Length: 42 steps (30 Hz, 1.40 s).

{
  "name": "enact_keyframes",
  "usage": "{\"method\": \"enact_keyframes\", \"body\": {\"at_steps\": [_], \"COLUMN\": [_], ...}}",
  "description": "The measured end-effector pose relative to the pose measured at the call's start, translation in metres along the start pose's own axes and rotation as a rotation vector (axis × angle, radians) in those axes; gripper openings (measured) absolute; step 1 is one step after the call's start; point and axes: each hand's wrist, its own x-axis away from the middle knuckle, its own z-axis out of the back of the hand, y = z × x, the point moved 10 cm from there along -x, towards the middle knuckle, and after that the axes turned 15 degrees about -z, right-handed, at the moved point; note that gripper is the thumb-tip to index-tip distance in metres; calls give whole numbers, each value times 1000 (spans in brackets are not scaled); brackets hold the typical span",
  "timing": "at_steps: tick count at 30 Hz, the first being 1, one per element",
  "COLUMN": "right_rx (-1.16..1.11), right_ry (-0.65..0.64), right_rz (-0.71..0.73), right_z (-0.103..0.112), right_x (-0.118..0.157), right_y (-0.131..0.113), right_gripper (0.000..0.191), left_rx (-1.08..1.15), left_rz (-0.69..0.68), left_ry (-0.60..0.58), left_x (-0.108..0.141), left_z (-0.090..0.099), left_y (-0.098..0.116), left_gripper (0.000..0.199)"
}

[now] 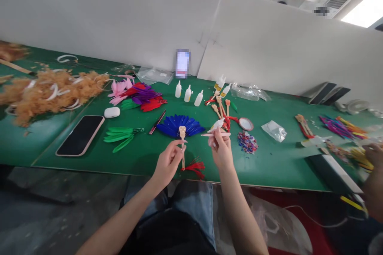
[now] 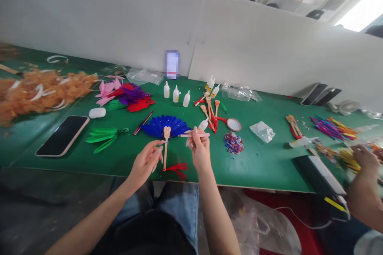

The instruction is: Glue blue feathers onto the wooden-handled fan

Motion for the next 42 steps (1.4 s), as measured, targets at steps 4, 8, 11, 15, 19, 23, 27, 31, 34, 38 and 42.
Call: {"method": "enact_keyframes", "body": {"at_steps": [4, 8, 11, 15, 19, 23, 27, 31, 34, 38, 42], "right_rx": [-264, -404, -452, -431, -464, -527, -593, -665, -679, -633, -621], "right_ry": [-3, -36, -51, -26, 11, -28, -110, -138, -134, -156, -182], "right_rz": [-122, -206, -245, -263, -266, -318, -430, -522, -559, -561, -581], "right_z": [-15, -34, -43, -46, -43, -45, -51, -56, -60, -66, -73], "right_x": [6, 14, 20, 27, 33, 39, 47, 55, 61, 66, 69], "right_y": [39, 59, 67, 75, 80, 86, 94, 99, 101, 99, 101], "right_gripper": [28, 27, 28, 29, 27, 23, 20, 15, 14, 15, 16], "left_rx": [29, 1, -89, -203, -230, -307, -509, -535, -530, -561, -521], "left_rz": [-41, -117, -210, -293, -416, -599, -845, -970, -967, -825, -671], "left_ry": [42, 132, 130, 151, 205, 193, 159, 96, 63, 36, -9], "left_x": [5, 5, 5, 7, 7, 7, 12, 13, 12, 9, 7], "left_z": [-1, 3, 2, 1, 6, 14, 18, 19, 21, 26, 30], "left_y": [7, 19, 28, 35, 44, 61, 90, 108, 112, 102, 84], "left_gripper": [35, 43, 44, 41, 37, 34, 30, 23, 18, 25, 34]}}
